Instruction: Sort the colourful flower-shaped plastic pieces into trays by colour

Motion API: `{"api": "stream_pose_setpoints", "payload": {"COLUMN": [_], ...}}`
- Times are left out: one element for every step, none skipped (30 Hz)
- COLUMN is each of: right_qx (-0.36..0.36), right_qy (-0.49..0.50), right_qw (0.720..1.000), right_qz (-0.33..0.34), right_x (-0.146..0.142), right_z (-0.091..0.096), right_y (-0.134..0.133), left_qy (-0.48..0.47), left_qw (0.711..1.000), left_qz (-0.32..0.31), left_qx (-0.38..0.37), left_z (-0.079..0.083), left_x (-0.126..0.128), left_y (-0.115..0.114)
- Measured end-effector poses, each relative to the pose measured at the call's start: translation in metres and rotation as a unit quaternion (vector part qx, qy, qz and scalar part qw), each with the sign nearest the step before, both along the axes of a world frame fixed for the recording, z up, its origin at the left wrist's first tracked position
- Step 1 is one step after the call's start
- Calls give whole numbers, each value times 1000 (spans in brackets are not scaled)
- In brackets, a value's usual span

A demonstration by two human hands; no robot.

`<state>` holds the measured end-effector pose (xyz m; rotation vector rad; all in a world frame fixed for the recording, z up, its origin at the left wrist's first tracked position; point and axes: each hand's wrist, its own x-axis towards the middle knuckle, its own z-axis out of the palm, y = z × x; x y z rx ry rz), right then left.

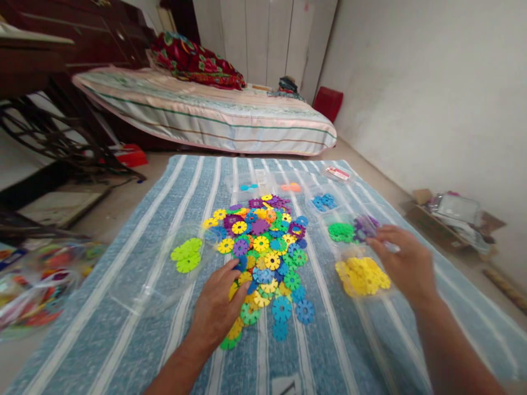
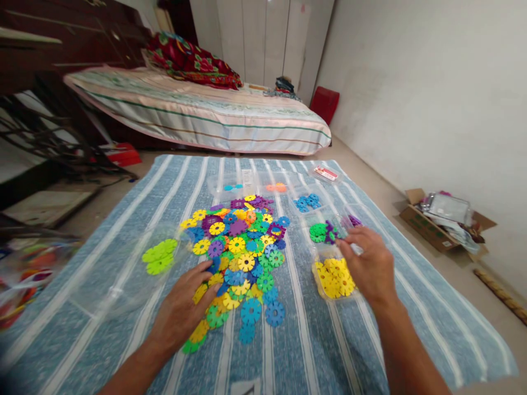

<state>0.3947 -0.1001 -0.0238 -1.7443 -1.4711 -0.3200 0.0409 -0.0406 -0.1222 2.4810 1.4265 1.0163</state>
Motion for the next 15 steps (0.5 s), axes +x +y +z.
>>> {"api": "stream_pose_setpoints", "payload": {"right_qx": [0,-24,-66,-112,-151,-178,-189,-184,-165,-140,-112,-83,-65,-49,-52], "right_qy": [-27,-56,-86,-109,-126,-139,-145,-148,-149,-147,-143,-136,-130,-124,-118], "right_qw": [998,991,979,964,950,939,934,936,944,958,972,984,989,989,985], "right_qz": [-60,-123,-174,-213,-243,-260,-266,-262,-243,-205,-151,-81,2,60,113], "right_x": [22,42,59,73,83,88,88,83,73,59,41,20,-3,-26,-49], "right_z": [4,8,10,11,11,10,7,3,-2,-8,-14,-21,-27,-34,-40], "right_y": [7,13,18,22,25,27,27,26,24,21,17,12,8,3,-1], "left_qy": [1,2,4,5,6,7,7,6,5,5,6,5,5,3,2], "left_qw": [1000,1000,1000,1000,1000,1000,1000,1000,1000,1000,1000,1000,1000,1000,1000], "left_qz": [0,0,-1,0,-1,-1,-2,-2,-1,-1,-2,-2,-2,-1,0], "left_qx": [0,1,3,5,6,7,8,8,9,8,7,5,2,-2,-5], "left_z": [0,0,0,1,1,2,2,3,3,3,3,3,4,4,4], "left_x": [0,0,0,0,1,1,1,2,2,2,2,2,2,2,3], "left_y": [0,0,0,0,-1,-1,-1,-2,-2,-3,-3,-4,-4,-4,-5]}}
